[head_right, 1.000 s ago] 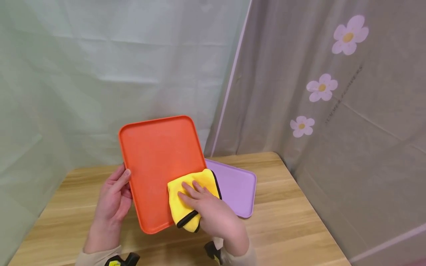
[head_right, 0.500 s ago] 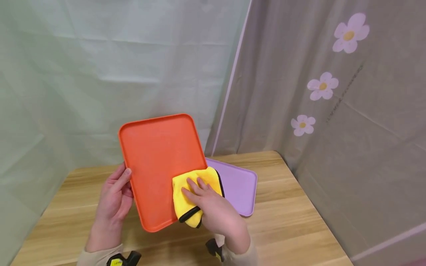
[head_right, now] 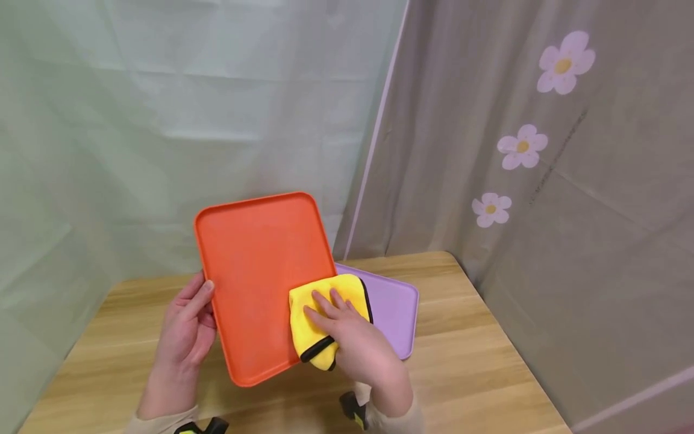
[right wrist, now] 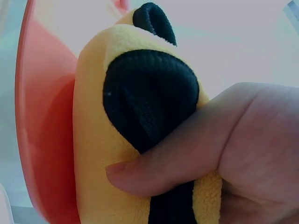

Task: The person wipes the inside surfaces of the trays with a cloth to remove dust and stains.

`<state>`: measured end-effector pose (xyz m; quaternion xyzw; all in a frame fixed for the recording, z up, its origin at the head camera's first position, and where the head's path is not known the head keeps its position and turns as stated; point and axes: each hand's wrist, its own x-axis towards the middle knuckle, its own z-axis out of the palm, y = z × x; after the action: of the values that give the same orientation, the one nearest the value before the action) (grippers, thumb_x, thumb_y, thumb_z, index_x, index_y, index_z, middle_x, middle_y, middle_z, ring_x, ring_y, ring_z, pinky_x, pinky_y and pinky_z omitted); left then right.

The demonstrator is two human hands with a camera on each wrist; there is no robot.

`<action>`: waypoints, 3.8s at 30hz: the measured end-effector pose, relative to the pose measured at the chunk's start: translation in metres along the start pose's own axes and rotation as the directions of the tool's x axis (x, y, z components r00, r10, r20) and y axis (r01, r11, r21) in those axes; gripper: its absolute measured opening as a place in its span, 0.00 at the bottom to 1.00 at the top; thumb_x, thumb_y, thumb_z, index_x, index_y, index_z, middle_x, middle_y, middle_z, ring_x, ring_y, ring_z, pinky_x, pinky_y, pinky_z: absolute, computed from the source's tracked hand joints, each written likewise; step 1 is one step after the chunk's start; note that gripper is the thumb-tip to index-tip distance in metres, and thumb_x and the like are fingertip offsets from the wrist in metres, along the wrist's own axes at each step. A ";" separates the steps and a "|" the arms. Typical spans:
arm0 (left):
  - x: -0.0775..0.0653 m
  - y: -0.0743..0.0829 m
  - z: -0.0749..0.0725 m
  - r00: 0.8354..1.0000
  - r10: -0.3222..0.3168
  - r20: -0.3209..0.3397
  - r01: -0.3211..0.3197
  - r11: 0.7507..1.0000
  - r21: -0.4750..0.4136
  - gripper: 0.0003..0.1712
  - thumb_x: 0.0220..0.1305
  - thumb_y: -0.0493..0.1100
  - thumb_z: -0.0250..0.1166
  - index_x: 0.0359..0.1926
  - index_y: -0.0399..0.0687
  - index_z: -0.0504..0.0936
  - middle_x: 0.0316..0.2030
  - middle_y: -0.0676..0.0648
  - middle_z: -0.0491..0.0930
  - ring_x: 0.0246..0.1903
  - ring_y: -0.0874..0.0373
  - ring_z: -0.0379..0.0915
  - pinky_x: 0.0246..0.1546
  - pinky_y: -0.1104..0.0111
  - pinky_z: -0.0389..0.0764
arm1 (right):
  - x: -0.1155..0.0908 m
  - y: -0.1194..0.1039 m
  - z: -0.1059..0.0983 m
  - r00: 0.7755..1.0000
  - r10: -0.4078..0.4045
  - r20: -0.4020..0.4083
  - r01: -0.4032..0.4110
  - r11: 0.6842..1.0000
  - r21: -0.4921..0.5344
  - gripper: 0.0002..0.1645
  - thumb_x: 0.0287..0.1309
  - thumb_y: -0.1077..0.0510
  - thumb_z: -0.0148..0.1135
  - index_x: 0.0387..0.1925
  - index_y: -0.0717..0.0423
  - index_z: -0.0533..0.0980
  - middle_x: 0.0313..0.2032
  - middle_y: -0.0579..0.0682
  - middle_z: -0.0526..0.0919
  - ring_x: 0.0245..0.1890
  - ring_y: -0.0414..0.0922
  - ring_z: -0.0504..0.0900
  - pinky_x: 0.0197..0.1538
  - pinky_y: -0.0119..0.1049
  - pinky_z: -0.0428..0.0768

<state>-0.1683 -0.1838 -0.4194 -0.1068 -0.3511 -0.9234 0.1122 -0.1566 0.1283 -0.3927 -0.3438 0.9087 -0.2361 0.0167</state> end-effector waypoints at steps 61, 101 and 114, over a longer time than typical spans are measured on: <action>0.024 -0.004 0.014 0.957 -0.134 -0.259 0.167 0.980 0.112 0.27 0.79 0.38 0.63 0.76 0.44 0.75 0.54 0.49 0.89 0.51 0.59 0.87 0.52 0.66 0.87 | 0.015 -0.044 0.045 0.953 -0.263 0.149 0.299 0.895 -0.330 0.67 0.43 0.78 0.69 0.84 0.37 0.61 0.85 0.42 0.51 0.84 0.54 0.50 0.78 0.43 0.65; 0.023 0.012 0.004 0.980 -0.073 -0.185 0.081 0.996 0.038 0.17 0.80 0.31 0.58 0.60 0.45 0.89 0.48 0.44 0.91 0.42 0.57 0.90 0.43 0.67 0.89 | 0.005 0.019 0.016 0.996 -0.087 -0.002 0.085 0.980 -0.178 0.65 0.42 0.91 0.51 0.78 0.42 0.72 0.81 0.48 0.64 0.81 0.62 0.56 0.45 0.38 0.88; 0.031 0.006 0.013 0.961 -0.077 -0.264 0.085 0.996 0.019 0.16 0.79 0.31 0.60 0.59 0.44 0.89 0.45 0.44 0.91 0.39 0.57 0.90 0.40 0.67 0.89 | 0.006 0.013 0.016 0.995 -0.084 0.056 0.089 0.991 -0.097 0.64 0.47 0.87 0.50 0.83 0.42 0.62 0.83 0.50 0.57 0.82 0.58 0.54 0.18 0.26 0.60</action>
<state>-0.1942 -0.1832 -0.3973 0.0331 -0.3512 -0.9278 0.1216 -0.1663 0.1263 -0.4123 -0.3894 0.9028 -0.1821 0.0128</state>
